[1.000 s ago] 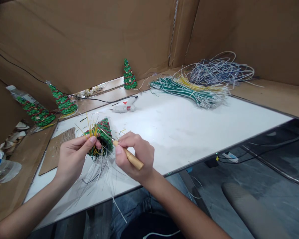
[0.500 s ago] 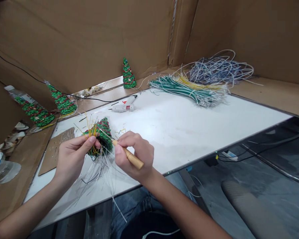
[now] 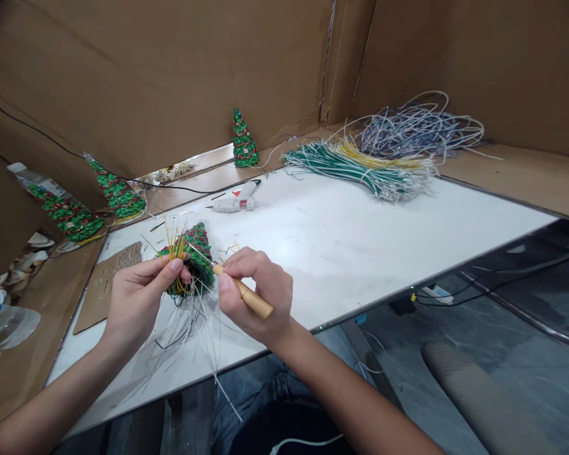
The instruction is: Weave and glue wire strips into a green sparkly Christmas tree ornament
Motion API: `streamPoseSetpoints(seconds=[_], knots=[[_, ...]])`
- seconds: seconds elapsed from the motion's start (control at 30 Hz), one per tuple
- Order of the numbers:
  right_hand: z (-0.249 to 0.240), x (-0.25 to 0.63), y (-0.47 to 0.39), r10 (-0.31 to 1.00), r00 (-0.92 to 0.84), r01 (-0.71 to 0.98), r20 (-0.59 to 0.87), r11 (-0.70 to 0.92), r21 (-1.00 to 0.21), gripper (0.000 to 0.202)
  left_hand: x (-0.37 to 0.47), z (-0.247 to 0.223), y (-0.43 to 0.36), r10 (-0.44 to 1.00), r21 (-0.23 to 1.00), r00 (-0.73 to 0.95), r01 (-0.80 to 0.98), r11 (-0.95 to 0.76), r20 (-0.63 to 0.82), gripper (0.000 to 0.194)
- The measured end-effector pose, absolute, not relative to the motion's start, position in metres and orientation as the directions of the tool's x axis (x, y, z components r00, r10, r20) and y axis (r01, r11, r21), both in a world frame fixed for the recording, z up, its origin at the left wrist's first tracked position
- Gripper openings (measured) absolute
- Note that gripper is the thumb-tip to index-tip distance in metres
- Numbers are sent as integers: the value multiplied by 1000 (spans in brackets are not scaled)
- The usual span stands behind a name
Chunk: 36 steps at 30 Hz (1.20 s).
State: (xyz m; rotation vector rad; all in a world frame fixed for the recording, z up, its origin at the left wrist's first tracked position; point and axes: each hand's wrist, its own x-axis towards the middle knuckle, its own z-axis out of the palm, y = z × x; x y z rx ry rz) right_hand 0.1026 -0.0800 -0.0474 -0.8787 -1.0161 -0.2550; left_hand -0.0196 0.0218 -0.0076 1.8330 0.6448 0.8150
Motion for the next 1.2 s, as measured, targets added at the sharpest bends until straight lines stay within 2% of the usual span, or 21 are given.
streamPoseSetpoints(seconds=[0.97,1.1,1.2], knots=[[-47,104,-79,239,609,478,756,649,-591,6,-20,-6,21,743,925,631,102,-367,225,24],[-45,104,-79,250,636,439,730,661,-609,7,-19,-6,21,736,926,636,88,-368,232,23],[-39,107,-79,271,692,349,670,686,-638,10,-20,-5,22,734,928,639,83,-362,229,23]])
